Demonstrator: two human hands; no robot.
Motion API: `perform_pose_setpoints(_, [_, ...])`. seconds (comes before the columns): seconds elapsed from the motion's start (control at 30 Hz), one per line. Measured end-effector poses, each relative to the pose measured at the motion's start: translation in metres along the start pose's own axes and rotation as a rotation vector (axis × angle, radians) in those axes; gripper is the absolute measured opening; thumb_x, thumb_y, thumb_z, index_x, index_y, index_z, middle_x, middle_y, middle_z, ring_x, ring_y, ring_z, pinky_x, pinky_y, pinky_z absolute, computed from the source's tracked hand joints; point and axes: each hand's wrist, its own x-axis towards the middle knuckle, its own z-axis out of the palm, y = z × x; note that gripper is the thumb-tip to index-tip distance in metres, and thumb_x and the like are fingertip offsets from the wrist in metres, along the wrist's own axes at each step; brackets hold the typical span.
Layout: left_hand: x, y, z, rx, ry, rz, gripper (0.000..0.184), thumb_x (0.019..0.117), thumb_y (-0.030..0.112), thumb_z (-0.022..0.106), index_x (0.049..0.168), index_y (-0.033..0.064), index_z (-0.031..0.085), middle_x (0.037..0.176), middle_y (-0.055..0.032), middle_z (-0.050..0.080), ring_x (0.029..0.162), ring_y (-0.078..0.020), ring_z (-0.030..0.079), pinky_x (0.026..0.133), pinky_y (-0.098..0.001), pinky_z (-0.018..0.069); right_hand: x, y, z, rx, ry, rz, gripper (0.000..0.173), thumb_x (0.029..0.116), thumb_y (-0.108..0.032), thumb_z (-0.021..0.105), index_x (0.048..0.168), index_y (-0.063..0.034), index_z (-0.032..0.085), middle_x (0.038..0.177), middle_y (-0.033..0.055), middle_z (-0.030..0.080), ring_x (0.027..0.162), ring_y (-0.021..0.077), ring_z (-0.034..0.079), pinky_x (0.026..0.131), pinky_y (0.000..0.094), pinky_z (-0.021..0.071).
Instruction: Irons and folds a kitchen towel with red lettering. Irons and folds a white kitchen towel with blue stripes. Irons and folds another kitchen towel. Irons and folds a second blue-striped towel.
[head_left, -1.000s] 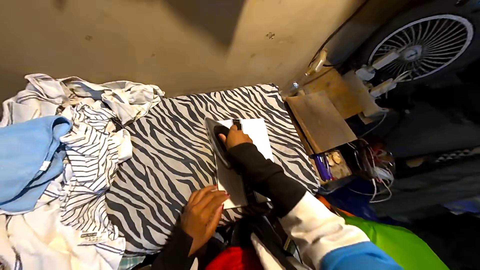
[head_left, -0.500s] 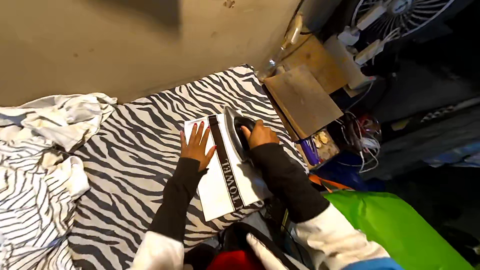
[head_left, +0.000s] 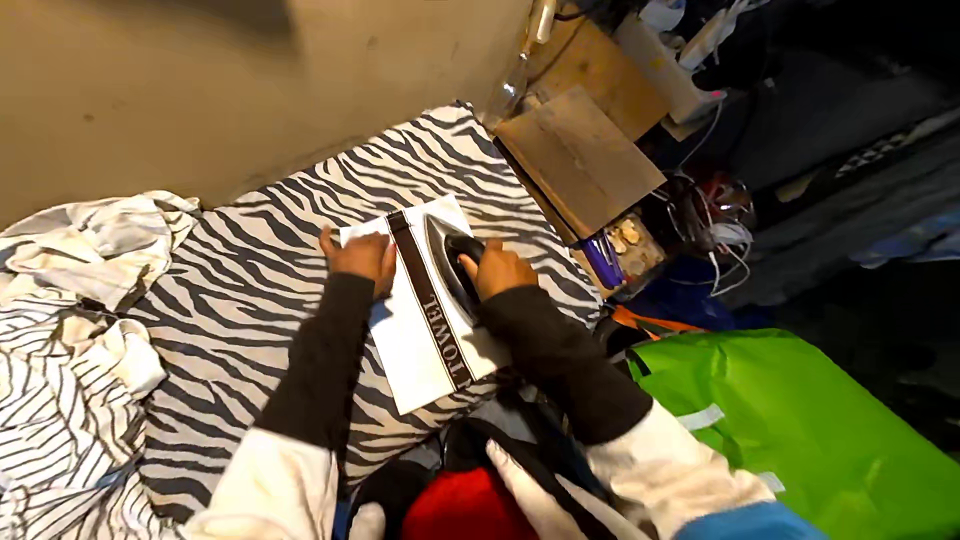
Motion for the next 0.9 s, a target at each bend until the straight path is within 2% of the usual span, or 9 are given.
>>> perform_pose_setpoints(0.03, [0.010, 0.006, -0.015, 0.019, -0.060, -0.025, 0.041, 0.1082, 0.028, 0.045, 0.130, 0.0016, 0.067, 0.123, -0.0252, 0.070, 0.122, -0.0468, 0.063, 0.115, -0.0772, 0.0147, 0.002, -0.005, -0.004, 0.013, -0.051, 0.024, 0.067, 0.1073, -0.051, 0.048, 0.145, 0.0043, 0.046, 0.122, 0.0306, 0.068, 0.114, 0.0483, 0.067, 0.092, 0.0631, 0.0527])
perform_pose_setpoints(0.1, [0.034, 0.009, -0.030, 0.005, -0.129, -0.045, 0.043, 0.1073, 0.027, 0.049, 0.140, 0.0015, 0.059, 0.131, -0.0289, 0.064, 0.126, -0.0492, 0.058, 0.113, -0.0750, 0.0189, 0.008, -0.012, -0.008, 0.055, -0.090, 0.032, 0.066, 0.1079, -0.048, 0.049, 0.148, 0.0042, 0.042, 0.129, 0.0298, 0.065, 0.121, 0.0468, 0.064, 0.098, 0.0620, 0.0503])
perform_pose_setpoints(0.2, [0.065, -0.001, -0.024, -0.016, -0.151, -0.035, 0.048, 0.1008, 0.029, 0.065, 0.140, 0.0012, 0.059, 0.144, -0.0323, 0.051, 0.136, -0.0537, 0.044, 0.106, -0.0770, 0.0274, -0.024, 0.014, 0.010, 0.088, -0.033, -0.018, 0.063, 0.1078, -0.046, 0.050, 0.143, 0.0057, 0.046, 0.115, 0.0318, 0.069, 0.108, 0.0490, 0.069, 0.087, 0.0644, 0.0547])
perform_pose_setpoints(0.3, [0.090, -0.010, -0.019, -0.059, -0.248, -0.020, 0.044, 0.1004, 0.027, 0.066, 0.132, -0.0036, 0.061, 0.137, -0.0339, 0.055, 0.134, -0.0544, 0.045, 0.104, -0.0734, 0.0359, -0.081, 0.049, 0.013, 0.008, -0.229, 0.142, 0.068, 0.1082, -0.050, 0.046, 0.150, 0.0032, 0.041, 0.117, 0.0298, 0.069, 0.112, 0.0477, 0.068, 0.093, 0.0619, 0.0527])
perform_pose_setpoints(0.4, [0.106, -0.005, -0.029, -0.176, -0.379, 0.025, 0.039, 0.1057, 0.024, 0.058, 0.125, -0.0095, 0.063, 0.120, -0.0337, 0.065, 0.119, -0.0496, 0.060, 0.105, -0.0659, 0.0404, -0.100, 0.058, 0.016, -0.033, -0.206, 0.195, 0.066, 0.1077, -0.052, 0.046, 0.147, 0.0021, 0.045, 0.109, 0.0272, 0.072, 0.105, 0.0467, 0.071, 0.087, 0.0594, 0.0555])
perform_pose_setpoints(0.57, [0.121, 0.010, -0.033, -0.232, -0.513, 0.029, 0.040, 0.1045, 0.028, 0.060, 0.112, -0.0108, 0.068, 0.107, -0.0314, 0.067, 0.104, -0.0436, 0.064, 0.097, -0.0630, 0.0441, -0.059, 0.030, 0.000, -0.007, -0.216, 0.148, 0.065, 0.1089, -0.051, 0.042, 0.148, 0.0009, 0.045, 0.120, 0.0257, 0.070, 0.114, 0.0432, 0.068, 0.094, 0.0571, 0.0531])
perform_pose_setpoints(0.67, [0.121, 0.012, -0.032, -0.262, -0.611, 0.012, 0.038, 0.1038, 0.028, 0.062, 0.114, -0.0082, 0.069, 0.109, -0.0290, 0.069, 0.106, -0.0402, 0.066, 0.099, -0.0607, 0.0454, -0.060, 0.031, 0.005, -0.001, -0.202, 0.119, 0.064, 0.1084, -0.049, 0.046, 0.148, 0.0007, 0.045, 0.117, 0.0271, 0.071, 0.110, 0.0457, 0.070, 0.091, 0.0596, 0.0544])
perform_pose_setpoints(0.8, [0.121, 0.010, -0.038, -0.394, -0.708, 0.049, 0.027, 0.1006, 0.017, 0.065, 0.117, -0.0043, 0.068, 0.106, -0.0195, 0.071, 0.097, -0.0238, 0.067, 0.094, -0.0472, 0.0499, -0.074, 0.065, 0.001, -0.024, -0.253, 0.091, 0.067, 0.1071, -0.052, 0.048, 0.148, 0.0019, 0.045, 0.110, 0.0290, 0.071, 0.107, 0.0488, 0.070, 0.089, 0.0626, 0.0539])
perform_pose_setpoints(0.9, [0.116, 0.029, -0.078, -0.407, -0.650, 0.154, 0.023, 0.0961, 0.008, 0.069, 0.115, -0.0046, 0.070, 0.105, -0.0160, 0.072, 0.096, -0.0175, 0.068, 0.094, -0.0399, 0.0517, -0.072, 0.105, -0.016, 0.075, -0.165, 0.074, 0.069, 0.1041, -0.051, 0.055, 0.144, 0.0049, 0.050, 0.109, 0.0337, 0.070, 0.106, 0.0543, 0.068, 0.090, 0.0687, 0.0518])
